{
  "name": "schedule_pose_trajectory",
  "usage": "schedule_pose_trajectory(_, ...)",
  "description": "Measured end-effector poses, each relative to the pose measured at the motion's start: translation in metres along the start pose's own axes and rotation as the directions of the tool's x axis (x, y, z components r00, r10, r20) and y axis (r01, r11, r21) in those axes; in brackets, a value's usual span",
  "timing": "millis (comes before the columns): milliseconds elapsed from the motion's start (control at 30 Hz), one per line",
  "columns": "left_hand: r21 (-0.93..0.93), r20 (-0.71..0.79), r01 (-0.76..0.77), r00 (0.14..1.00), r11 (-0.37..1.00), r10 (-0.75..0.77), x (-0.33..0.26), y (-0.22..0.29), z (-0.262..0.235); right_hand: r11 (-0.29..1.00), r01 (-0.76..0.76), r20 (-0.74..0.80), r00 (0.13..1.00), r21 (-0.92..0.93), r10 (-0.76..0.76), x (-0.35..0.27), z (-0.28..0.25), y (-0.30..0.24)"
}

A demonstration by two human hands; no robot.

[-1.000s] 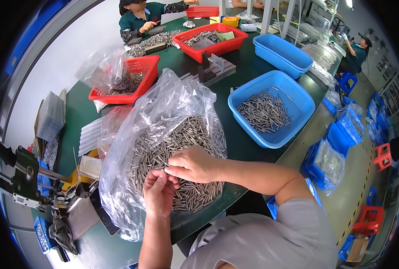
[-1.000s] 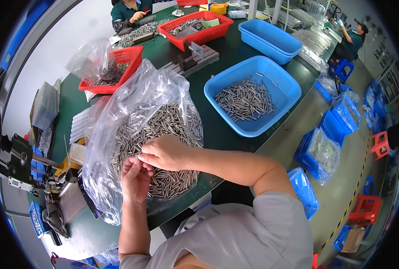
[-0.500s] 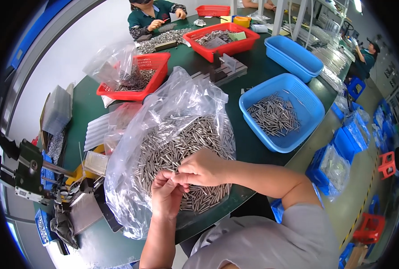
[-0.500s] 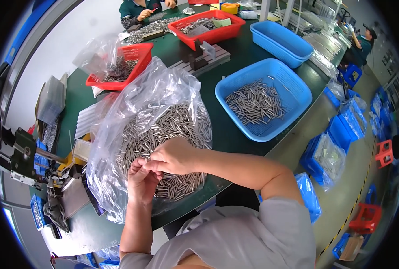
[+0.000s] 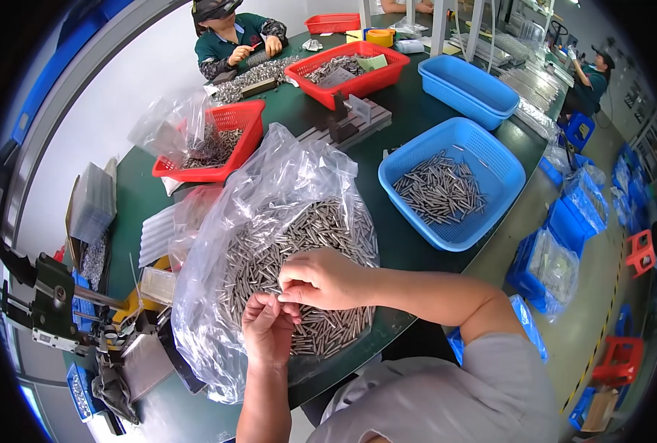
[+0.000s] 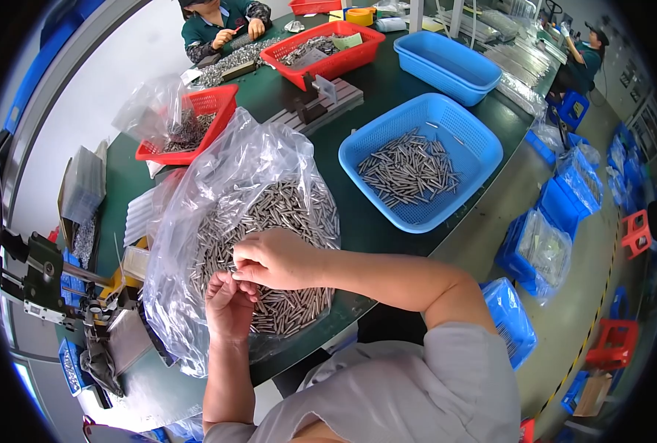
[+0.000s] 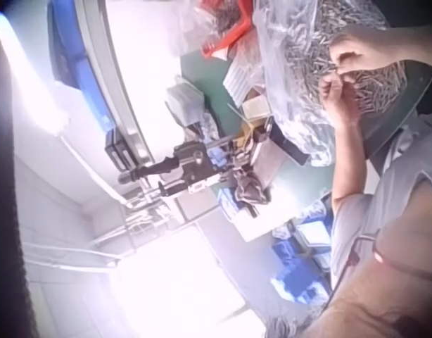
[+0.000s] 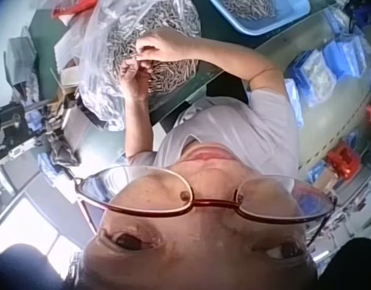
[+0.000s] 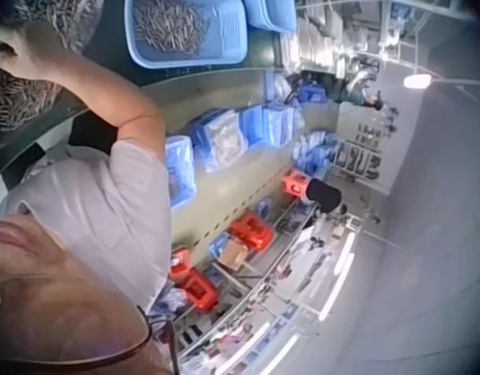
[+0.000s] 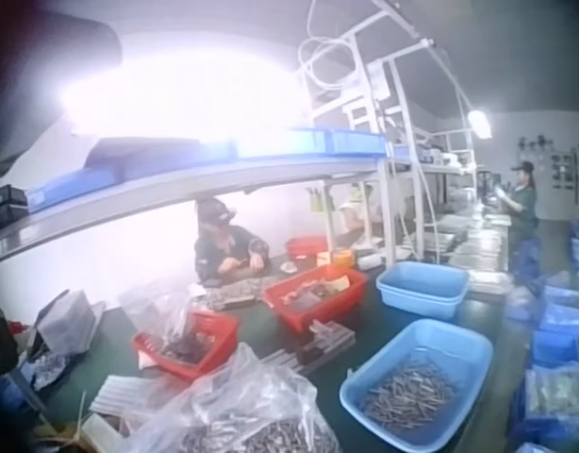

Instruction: The recorder is inspecting and sorting small metal pins at a workbench in a factory setting.

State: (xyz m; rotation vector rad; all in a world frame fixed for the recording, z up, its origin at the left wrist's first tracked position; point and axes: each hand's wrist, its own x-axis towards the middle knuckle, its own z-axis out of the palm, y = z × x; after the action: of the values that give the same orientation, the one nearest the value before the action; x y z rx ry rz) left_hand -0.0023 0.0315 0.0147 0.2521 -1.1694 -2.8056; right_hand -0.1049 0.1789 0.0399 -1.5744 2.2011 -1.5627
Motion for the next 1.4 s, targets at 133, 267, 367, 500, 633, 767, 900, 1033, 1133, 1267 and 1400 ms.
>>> schedule_pose_trajectory(133, 0.036, 0.007, 0.003, 1.0, 0.999, -0.004, -0.001, 0.0, 0.003, 0.999, 0.049, -0.048, 0.998, 0.02, -0.048, -0.002, 0.003, 0.001)
schedule_pose_trajectory(267, 0.026, 0.013, -0.002, 1.0, 1.0, 0.002, -0.001, 0.0, 0.001, 1.0, 0.011, -0.045, 0.999, 0.016, -0.01, -0.002, 0.004, -0.002)
schedule_pose_trajectory(367, -0.01, -0.021, -0.04, 0.999, 0.999, 0.04, 0.0, -0.002, -0.001, 0.996, -0.051, 0.005, 0.999, 0.078, 0.051, -0.001, 0.001, -0.006)
schedule_pose_trajectory(500, 0.049, 0.023, -0.052, 0.998, 0.997, 0.051, 0.0, -0.003, 0.0, 0.994, -0.039, -0.021, 0.999, 0.1, 0.041, -0.003, 0.004, -0.002)
schedule_pose_trajectory(633, -0.015, 0.019, -0.06, 0.998, 0.998, 0.061, -0.001, -0.002, 0.0, 0.986, -0.052, -0.051, 0.997, 0.16, 0.061, -0.002, 0.007, -0.006)
schedule_pose_trajectory(767, -0.021, -0.013, -0.071, 0.997, 0.997, 0.07, 0.0, -0.002, 0.001, 0.977, -0.057, -0.053, 0.996, 0.208, 0.069, -0.003, 0.011, -0.004)
schedule_pose_trajectory(900, 0.046, -0.05, -0.095, 0.994, 0.994, 0.098, 0.002, -0.001, -0.002, 0.821, -0.225, -0.12, 0.935, 0.525, 0.333, 0.002, 0.004, 0.004)
schedule_pose_trajectory(1033, 0.061, -0.056, -0.105, 0.992, 0.993, 0.109, 0.002, 0.0, 0.001, 0.082, -0.151, 0.079, 0.825, 0.985, 0.56, 0.009, -0.016, 0.023)
schedule_pose_trajectory(1133, 0.059, -0.042, -0.1, 0.994, 0.993, 0.102, 0.003, 0.0, 0.0, 0.101, -0.348, 0.265, 0.845, 0.932, 0.464, 0.005, -0.017, 0.051)
schedule_pose_trajectory(1267, 0.027, -0.064, -0.107, 0.992, 0.994, 0.109, 0.002, 0.002, -0.001, 0.929, -0.254, 0.238, 0.917, -0.268, 0.319, 0.003, -0.017, 0.017)
schedule_pose_trajectory(1400, 0.052, -0.081, -0.112, 0.99, 0.992, 0.116, 0.002, 0.003, 0.002, 0.864, -0.026, 0.352, 0.907, -0.503, 0.232, -0.008, -0.004, 0.009)
